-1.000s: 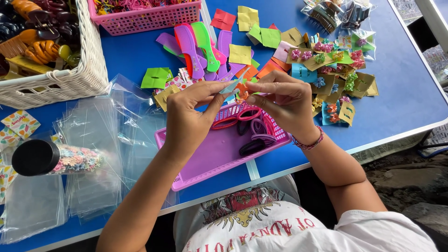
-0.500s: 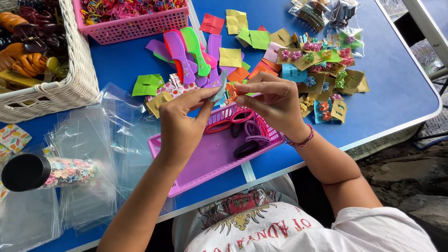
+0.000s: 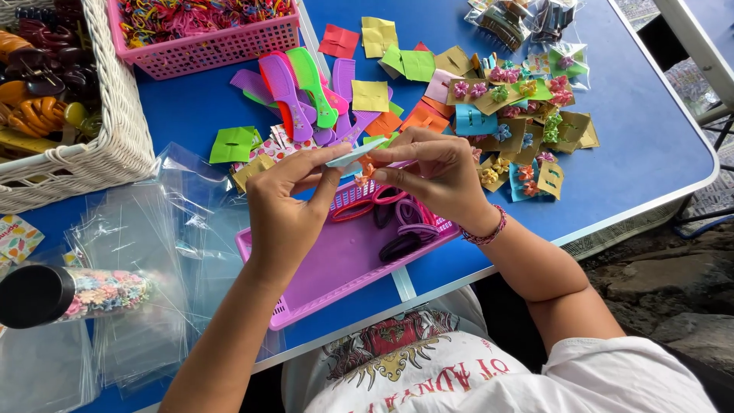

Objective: The person assembles small flower-shaped hair accessories by attaching them to cardboard backings. They pick up each flower, align it with a backing, and place the completed unit on the table. The process is repeated for multiple items.

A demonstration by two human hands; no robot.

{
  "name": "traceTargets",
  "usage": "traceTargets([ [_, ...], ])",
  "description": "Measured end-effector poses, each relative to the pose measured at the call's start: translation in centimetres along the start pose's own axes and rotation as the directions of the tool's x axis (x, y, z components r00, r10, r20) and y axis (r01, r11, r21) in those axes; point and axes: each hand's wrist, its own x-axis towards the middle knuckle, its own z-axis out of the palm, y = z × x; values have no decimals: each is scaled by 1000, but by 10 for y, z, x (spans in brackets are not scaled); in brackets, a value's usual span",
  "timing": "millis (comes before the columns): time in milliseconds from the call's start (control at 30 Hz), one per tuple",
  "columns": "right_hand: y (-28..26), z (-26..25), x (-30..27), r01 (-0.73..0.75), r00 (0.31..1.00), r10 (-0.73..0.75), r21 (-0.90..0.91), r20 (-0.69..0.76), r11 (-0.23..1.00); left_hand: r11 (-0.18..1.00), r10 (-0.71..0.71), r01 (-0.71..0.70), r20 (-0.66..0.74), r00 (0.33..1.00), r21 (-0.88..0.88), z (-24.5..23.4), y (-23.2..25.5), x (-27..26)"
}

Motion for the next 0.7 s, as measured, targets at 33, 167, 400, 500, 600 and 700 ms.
traceTargets([
  [33, 0, -1, 0, -3, 1000, 3, 1, 1, 1000, 1000, -3, 3, 0, 1000, 0, 1, -1, 0],
  [167, -2, -6, 0, -3, 1000, 3, 26, 3, 1000, 1000, -2, 2, 3, 1000, -9, 4, -3, 3],
  [400, -1, -17, -4, -8, 1000, 8, 6, 7, 1000, 997, 24, -22, 18, 1000, -69, 2, 4, 11],
  [500, 2, -20, -4, 6, 1000, -6, 24, 2, 1000, 997, 21, -18, 35, 999, -80, 2, 6, 14],
  [600, 4, -20, -5, 8, 1000, -8, 19, 3, 1000, 995, 4, 0, 35, 999, -101, 2, 4, 12],
  [700, 5, -20, -5, 16, 1000, -15, 39, -9, 999, 992, -10, 14, 29, 1000, -123, 5, 4, 13],
])
